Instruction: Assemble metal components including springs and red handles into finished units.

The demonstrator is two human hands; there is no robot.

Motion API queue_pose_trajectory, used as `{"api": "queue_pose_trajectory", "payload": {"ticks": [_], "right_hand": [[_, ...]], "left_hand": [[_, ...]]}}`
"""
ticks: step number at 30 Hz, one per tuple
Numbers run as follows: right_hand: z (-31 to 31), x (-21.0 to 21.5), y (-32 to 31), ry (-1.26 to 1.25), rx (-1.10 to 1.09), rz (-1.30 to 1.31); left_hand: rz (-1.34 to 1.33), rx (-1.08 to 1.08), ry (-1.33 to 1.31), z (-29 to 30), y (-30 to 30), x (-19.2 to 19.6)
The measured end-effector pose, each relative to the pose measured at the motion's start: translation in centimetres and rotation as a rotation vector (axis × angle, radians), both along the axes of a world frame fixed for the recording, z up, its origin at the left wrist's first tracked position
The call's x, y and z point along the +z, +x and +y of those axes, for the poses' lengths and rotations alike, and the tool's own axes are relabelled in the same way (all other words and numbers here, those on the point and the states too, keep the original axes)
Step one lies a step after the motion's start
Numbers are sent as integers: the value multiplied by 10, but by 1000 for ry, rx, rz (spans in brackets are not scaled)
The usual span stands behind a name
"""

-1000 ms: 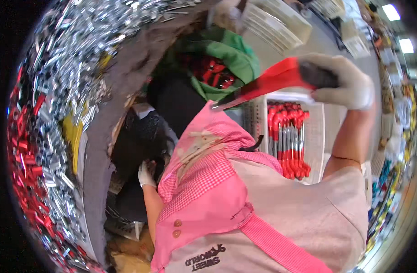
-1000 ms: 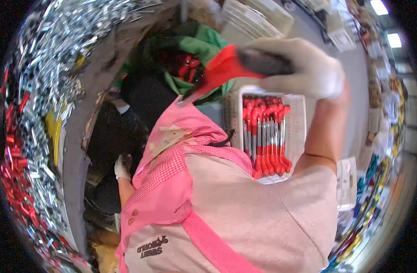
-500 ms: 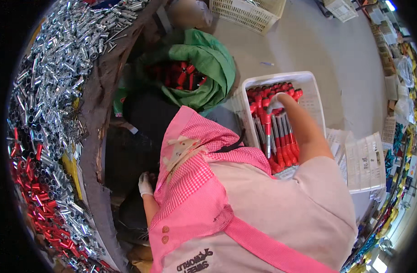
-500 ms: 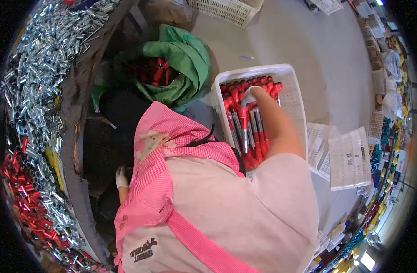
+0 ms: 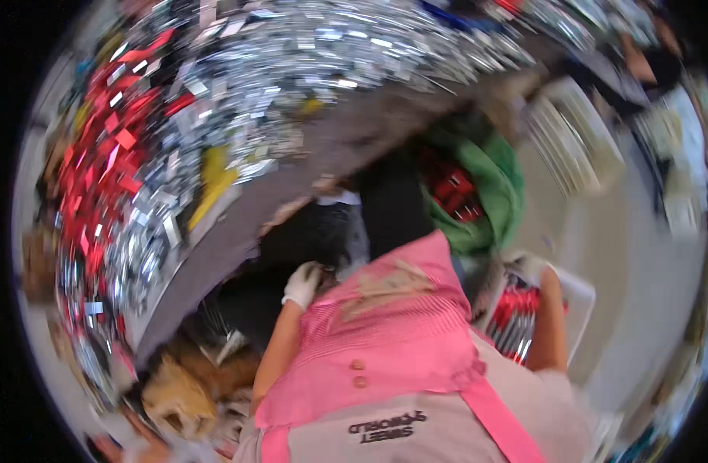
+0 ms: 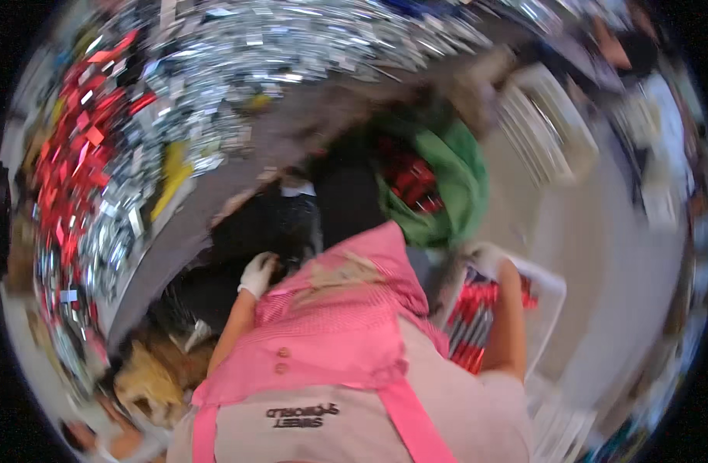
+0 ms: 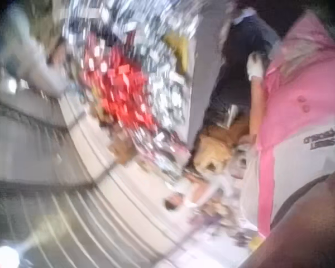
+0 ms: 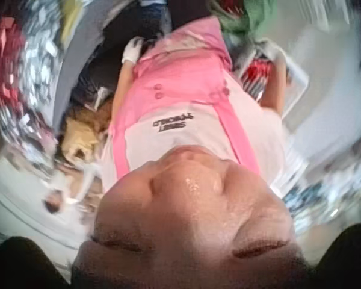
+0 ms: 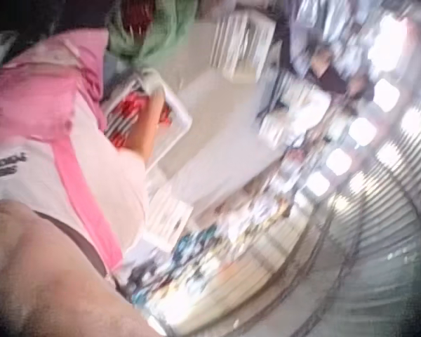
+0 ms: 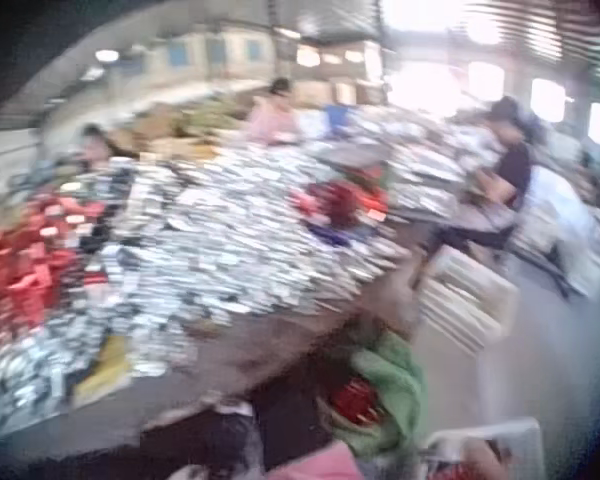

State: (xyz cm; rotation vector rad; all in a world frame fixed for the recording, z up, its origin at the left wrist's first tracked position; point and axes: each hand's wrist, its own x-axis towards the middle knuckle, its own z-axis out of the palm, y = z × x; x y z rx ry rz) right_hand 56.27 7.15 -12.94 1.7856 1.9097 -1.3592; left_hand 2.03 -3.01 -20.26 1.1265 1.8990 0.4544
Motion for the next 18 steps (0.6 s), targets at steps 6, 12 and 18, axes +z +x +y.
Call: {"api": "queue_pose_trajectory", "payload": {"ticks": [6, 12, 18], "right_hand": [[89, 164, -179, 123, -131, 768], [159, 172, -416, 938, 729, 724], [196, 149, -533, 1263, 657, 301]], "left_hand": [[-286, 38, 439, 43, 42, 134], [92, 170, 880, 41, 7, 192], [762, 394, 1057, 43, -61, 197]]}}
